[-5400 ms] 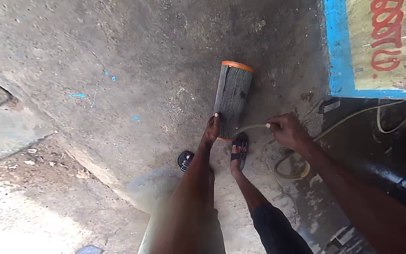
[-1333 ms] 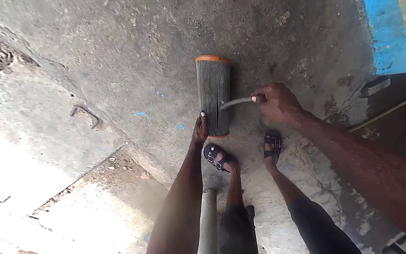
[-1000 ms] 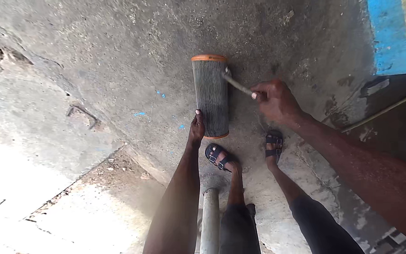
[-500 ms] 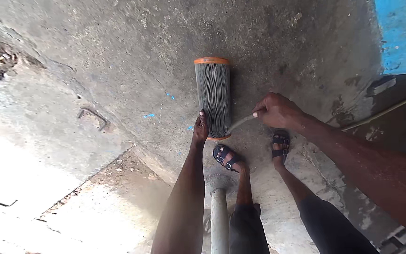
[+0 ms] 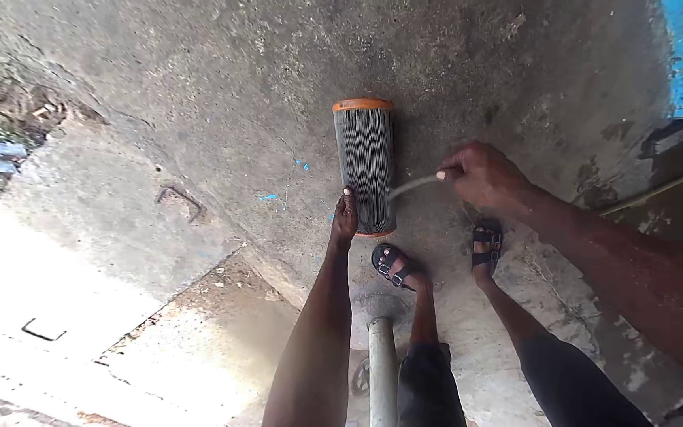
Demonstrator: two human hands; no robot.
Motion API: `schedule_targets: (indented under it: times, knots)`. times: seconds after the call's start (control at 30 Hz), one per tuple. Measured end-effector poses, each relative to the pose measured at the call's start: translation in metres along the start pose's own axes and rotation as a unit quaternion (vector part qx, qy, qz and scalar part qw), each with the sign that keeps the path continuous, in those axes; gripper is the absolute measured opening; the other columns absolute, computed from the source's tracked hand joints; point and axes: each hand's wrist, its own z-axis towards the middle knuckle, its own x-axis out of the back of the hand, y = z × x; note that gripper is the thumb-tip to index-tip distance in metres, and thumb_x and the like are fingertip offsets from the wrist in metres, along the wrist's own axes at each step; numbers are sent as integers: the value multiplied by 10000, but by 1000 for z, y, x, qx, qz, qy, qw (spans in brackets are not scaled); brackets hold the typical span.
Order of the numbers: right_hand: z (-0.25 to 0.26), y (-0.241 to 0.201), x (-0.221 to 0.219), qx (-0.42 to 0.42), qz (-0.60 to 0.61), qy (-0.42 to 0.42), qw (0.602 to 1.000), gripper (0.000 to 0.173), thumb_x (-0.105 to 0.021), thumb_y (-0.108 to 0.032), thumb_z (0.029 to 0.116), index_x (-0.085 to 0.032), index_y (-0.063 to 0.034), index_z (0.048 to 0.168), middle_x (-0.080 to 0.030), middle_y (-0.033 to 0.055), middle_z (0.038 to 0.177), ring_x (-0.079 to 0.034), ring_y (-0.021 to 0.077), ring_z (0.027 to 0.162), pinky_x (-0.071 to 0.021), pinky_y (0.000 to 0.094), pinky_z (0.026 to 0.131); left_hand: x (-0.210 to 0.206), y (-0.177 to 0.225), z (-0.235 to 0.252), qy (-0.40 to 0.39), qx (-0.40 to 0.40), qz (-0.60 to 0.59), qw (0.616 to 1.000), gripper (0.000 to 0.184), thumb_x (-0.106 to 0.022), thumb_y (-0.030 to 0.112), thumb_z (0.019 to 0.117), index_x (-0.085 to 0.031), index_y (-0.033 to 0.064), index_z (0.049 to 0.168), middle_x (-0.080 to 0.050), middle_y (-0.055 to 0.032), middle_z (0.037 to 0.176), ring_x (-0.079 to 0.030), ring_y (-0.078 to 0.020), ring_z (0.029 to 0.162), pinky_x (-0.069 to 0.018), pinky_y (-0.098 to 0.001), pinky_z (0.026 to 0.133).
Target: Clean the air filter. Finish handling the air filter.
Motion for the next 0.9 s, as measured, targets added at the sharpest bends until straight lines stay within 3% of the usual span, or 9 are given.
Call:
schedule_targets:
  times: [0.07, 0.17, 0.3, 0.4, 0.5, 0.63, 0.73, 0.83, 0.9]
  knots:
    - [5, 2, 2, 16, 40, 78, 996, 240, -575, -208, 1038, -748, -97, 1162, -736, 121, 1005, -707, 265, 870, -566, 531, 770, 4, -3, -1, 7, 1, 2, 1000, 657, -193, 481, 1119, -420, 35, 1545, -416, -173, 1596, -373, -232, 1495, -261, -443, 1243]
    - [9, 0, 6, 10, 5, -24, 1000, 212, -615, -224, 1027, -775, -118, 1117, -736, 126, 963, -700, 290, 875, -550, 579, 762, 12, -2, 2, 3, -1, 13, 1000, 663, -181, 482, 1119, -394, 38, 1562, -408, -169, 1604, -365, -235, 1502, -251, -444, 1248]
    - [8, -3, 1, 17, 45, 85, 995, 257, -566, -221, 1048, -742, -115, 1202, -727, 124, 1009, -696, 284, 877, -553, 555, 760, 16, -3, 4, 11, -4, 7, 1000, 658, -189, 481, 1120, -441, 29, 1527, -469, -174, 1555, -420, -231, 1462, -289, -448, 1227]
    - [6, -13, 0, -3, -19, -34, 999, 232, -589, -265, 1040, -775, -183, 1155, -738, 99, 1004, -701, 290, 929, -546, 580, 770, 20, 0, 5, 12, 2, 14, 1000, 659, -185, 485, 1118, -430, 43, 1540, -463, -169, 1563, -418, -242, 1465, -288, -459, 1228]
    - [7, -14, -5, -9, 37, 73, 997, 264, -563, -250, 1054, -751, -171, 1221, -743, 106, 1017, -708, 288, 910, -547, 569, 758, 22, 2, 5, 16, 6, 15, 1000, 651, -183, 471, 1122, -421, 35, 1543, -442, -177, 1577, -398, -254, 1478, -266, -467, 1235]
    - [7, -21, -10, -11, -10, -56, 998, 230, -588, -273, 1041, -776, -201, 1152, -743, 81, 977, -705, 274, 904, -547, 572, 757, 28, 2, 3, 17, 3, 18, 1000, 631, -192, 446, 1127, -404, 31, 1552, -421, -174, 1593, -371, -246, 1495, -247, -456, 1244]
    - [2, -19, -20, -7, 40, 48, 998, 224, -583, -250, 1044, -759, -158, 1147, -735, 93, 974, -702, 270, 887, -549, 551, 743, 30, -2, 1, 27, 13, 8, 1000, 631, -201, 457, 1126, -407, 42, 1554, -429, -166, 1590, -385, -238, 1488, -260, -457, 1239]
    - [1, -30, -21, -17, -20, -23, 999, 227, -588, -278, 1039, -776, -205, 1144, -741, 88, 981, -705, 282, 906, -545, 559, 744, 37, 2, 0, 34, 17, 2, 999, 624, -206, 450, 1127, -389, 45, 1565, -401, -159, 1611, -359, -239, 1504, -242, -454, 1246]
    - [0, -33, -25, -12, -3, 50, 999, 251, -571, -271, 1051, -761, -187, 1191, -744, 109, 1004, -710, 310, 917, -546, 571, 750, 42, 1, 1, 30, 19, 6, 999, 625, -200, 453, 1127, -380, 52, 1572, -385, -151, 1622, -343, -236, 1513, -232, -452, 1250]
